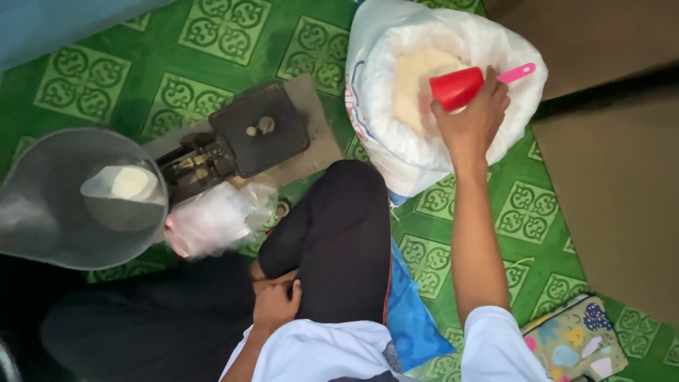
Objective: The person scoops a white powder from a large sack into small plastic bags using a red scoop, then ties each bag and places it into a black bucket. The process is repeated multiple times.
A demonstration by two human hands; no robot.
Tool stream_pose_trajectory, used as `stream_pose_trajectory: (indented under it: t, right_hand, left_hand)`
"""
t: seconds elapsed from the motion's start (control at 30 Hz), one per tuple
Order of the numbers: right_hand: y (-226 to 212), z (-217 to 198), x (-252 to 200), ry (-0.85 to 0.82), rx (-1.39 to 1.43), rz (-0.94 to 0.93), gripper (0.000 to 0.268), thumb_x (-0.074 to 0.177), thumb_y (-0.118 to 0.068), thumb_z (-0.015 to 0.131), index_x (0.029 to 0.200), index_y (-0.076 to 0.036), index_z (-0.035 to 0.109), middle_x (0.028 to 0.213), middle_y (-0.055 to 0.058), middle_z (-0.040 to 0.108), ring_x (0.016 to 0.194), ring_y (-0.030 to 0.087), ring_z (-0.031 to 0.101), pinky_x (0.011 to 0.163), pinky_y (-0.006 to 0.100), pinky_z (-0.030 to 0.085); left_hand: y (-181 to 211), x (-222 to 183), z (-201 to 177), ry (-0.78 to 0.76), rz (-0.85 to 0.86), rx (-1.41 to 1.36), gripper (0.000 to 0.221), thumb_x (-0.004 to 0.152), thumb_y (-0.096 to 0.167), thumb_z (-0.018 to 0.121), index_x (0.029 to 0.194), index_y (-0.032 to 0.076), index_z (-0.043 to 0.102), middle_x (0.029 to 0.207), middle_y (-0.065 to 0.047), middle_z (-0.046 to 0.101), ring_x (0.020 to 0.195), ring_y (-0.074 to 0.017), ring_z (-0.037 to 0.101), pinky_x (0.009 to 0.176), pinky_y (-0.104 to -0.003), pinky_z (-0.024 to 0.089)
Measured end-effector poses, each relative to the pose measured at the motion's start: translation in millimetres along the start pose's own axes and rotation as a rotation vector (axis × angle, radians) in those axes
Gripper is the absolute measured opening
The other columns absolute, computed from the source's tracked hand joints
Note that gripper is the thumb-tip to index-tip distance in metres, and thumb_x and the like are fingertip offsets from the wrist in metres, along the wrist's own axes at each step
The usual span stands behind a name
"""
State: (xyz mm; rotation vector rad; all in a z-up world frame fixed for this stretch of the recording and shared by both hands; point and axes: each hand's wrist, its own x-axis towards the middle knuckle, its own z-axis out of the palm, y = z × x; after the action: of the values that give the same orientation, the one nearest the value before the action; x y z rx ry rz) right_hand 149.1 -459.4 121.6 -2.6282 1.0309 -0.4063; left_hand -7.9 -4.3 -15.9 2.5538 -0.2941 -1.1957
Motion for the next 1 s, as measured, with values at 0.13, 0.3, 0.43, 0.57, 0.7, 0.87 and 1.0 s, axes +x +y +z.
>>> stream_pose_trajectory:
  t: [0.13, 0.3, 0.43, 0.57, 0.7, 0.87, 1.0]
  right_hand:
    - [4, 18, 2, -0.156, 0.056, 0.041, 0.100, 0.072, -0.043, 0.091, 0.141, 0.006, 0.038, 0.124, 0.023, 0.054, 0.119, 0.041, 0.049, 0.094, 0.048, 0.048]
    - [18, 19, 5, -0.070, 0.201, -0.107, 0.054, 0.095, -0.019, 0.068, 0.138, 0.004, 0.045, 0.132, 0.024, 0.052, 0.121, 0.043, 0.044, 0.101, 0.053, 0.037]
    - [13, 8, -3, 0.191, 0.297, -0.180, 0.018, 0.099, -0.012, 0.062, 0.088, 0.000, 0.069, 0.127, 0.012, 0.053, 0.115, 0.031, 0.049, 0.100, 0.046, 0.042]
    - [17, 9, -13, 0.354, 0.423, -0.257, 0.018, 0.077, 0.004, 0.084, 0.080, -0.006, 0.069, 0.115, 0.008, 0.056, 0.111, 0.027, 0.054, 0.091, 0.043, 0.047]
    - [25, 21, -20, 0.418, 0.462, -0.218, 0.010, 0.084, -0.002, 0.082, 0.088, -0.012, 0.079, 0.116, 0.001, 0.063, 0.109, 0.024, 0.057, 0.096, 0.042, 0.049]
    - [21, 9, -31, 0.257, 0.389, -0.105, 0.019, 0.096, -0.006, 0.058, 0.115, -0.003, 0.056, 0.137, 0.012, 0.045, 0.126, 0.033, 0.041, 0.104, 0.049, 0.037]
    - [16, 7, -45, 0.215, 0.396, -0.087, 0.022, 0.100, -0.025, 0.065, 0.096, -0.005, 0.074, 0.150, 0.013, 0.038, 0.138, 0.034, 0.034, 0.112, 0.052, 0.036]
  left_hand:
    - [2, 0, 0, 0.035, 0.003, -0.019, 0.050, 0.093, 0.048, 0.040, 0.088, 0.011, 0.072, 0.077, -0.019, 0.071, 0.076, -0.0423, 0.067, 0.070, -0.054, 0.049]
    - [1, 1, 2, -0.001, -0.054, 0.034, 0.056, 0.092, 0.051, 0.038, 0.083, 0.007, 0.071, 0.077, -0.021, 0.070, 0.077, -0.0418, 0.067, 0.073, -0.053, 0.049]
    - [6, 1, -4, -0.026, -0.079, -0.006, 0.051, 0.092, 0.049, 0.039, 0.085, 0.010, 0.071, 0.078, -0.018, 0.071, 0.079, -0.0393, 0.068, 0.072, -0.051, 0.050]
    - [9, 1, -8, -0.055, -0.095, 0.028, 0.053, 0.091, 0.052, 0.037, 0.098, 0.013, 0.073, 0.085, -0.019, 0.071, 0.086, -0.0402, 0.067, 0.079, -0.052, 0.050]
    - [8, 1, -8, -0.070, -0.108, 0.028, 0.055, 0.092, 0.052, 0.038, 0.094, 0.009, 0.072, 0.086, -0.020, 0.071, 0.087, -0.0408, 0.067, 0.079, -0.053, 0.049]
    - [6, 1, -6, -0.037, -0.083, 0.003, 0.052, 0.091, 0.051, 0.040, 0.095, 0.011, 0.073, 0.085, -0.020, 0.071, 0.085, -0.0422, 0.067, 0.077, -0.053, 0.050]
    - [5, 0, -6, -0.031, -0.056, 0.001, 0.049, 0.091, 0.050, 0.040, 0.103, 0.017, 0.074, 0.083, -0.019, 0.072, 0.085, -0.0406, 0.067, 0.077, -0.052, 0.050]
